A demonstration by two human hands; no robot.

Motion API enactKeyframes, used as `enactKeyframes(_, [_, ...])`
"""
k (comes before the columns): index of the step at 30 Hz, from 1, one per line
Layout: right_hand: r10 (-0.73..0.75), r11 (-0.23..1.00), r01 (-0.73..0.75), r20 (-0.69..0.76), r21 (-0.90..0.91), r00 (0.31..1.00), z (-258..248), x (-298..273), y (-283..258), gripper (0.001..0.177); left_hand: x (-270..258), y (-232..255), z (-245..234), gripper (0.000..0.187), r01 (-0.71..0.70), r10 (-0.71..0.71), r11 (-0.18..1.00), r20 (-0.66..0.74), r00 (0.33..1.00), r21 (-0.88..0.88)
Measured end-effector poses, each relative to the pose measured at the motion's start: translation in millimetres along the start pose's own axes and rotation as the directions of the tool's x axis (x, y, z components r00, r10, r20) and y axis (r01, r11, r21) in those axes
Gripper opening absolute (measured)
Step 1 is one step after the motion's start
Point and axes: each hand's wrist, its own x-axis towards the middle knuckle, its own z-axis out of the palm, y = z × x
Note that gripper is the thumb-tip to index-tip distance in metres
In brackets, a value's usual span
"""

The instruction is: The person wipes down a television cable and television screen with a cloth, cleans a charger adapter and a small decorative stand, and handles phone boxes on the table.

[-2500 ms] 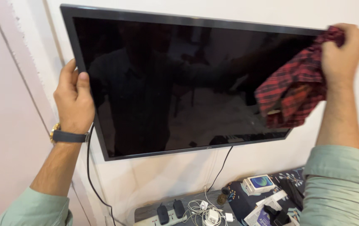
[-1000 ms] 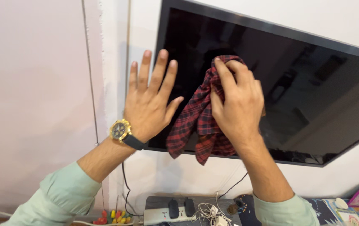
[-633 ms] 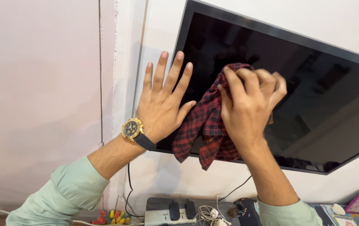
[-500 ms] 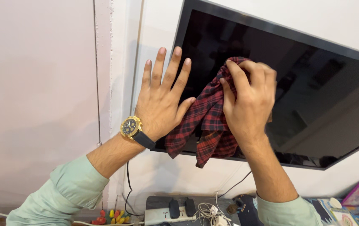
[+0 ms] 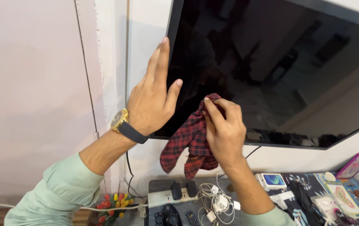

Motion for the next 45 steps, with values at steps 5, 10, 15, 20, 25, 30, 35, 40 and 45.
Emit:
enactKeyframes(5, [-0.024,0.994,0.023,0.005,0.111,1.0,37,-24,-25,0.036,-19,-5,11,0.08,-0.085,0.088,0.996,-0.108,0.99,0.03])
enactKeyframes(10, [-0.07,0.968,0.047,0.086,0.246,0.994,67,-57,-46,0.037,-30,-11,15,0.081,-0.043,0.046,0.998,-0.083,0.996,0.04])
enactKeyframes(15, [0.011,0.969,-0.048,0.152,0.241,0.988,72,-90,-40,0.039,-33,-8,9,0.082,0.062,-0.062,0.998,-0.003,0.998,0.029])
enactKeyframes(20, [0.168,0.971,-0.196,0.195,0.138,0.966,61,-125,-15,0.04,-38,-10,8,0.084,-0.002,0.003,0.999,-0.023,1.0,0.054])
enactKeyframes(25, [0.429,0.899,-0.437,0.126,0.036,0.894,37,-162,13,0.031,-50,-17,16,0.086,0.006,-0.006,0.999,-0.016,1.0,0.043])
enactKeyframes(30, [0.626,0.778,-0.628,0.073,0.021,0.777,6,-203,34,0.03,-72,-29,22,0.088,0.084,-0.084,0.996,0.06,0.995,0.004])
enactKeyframes(35, [0.706,0.707,-0.707,0.046,-0.01,0.706,-18,-241,48,0.032,-93,-33,26,0.087,0.124,-0.122,0.992,0.073,0.99,-0.016])
enactKeyframes(40, [0.713,0.673,-0.714,-0.087,-0.194,0.696,-42,-287,67,0.036,-109,-37,28,0.086,0.103,-0.101,0.995,0.076,0.992,-0.018])
enactKeyframes(45, [0.844,0.469,-0.854,-0.17,-0.225,0.508,-83,-331,97,0.033,-118,-42,30,0.087,0.116,-0.114,0.993,0.086,0.99,-0.027])
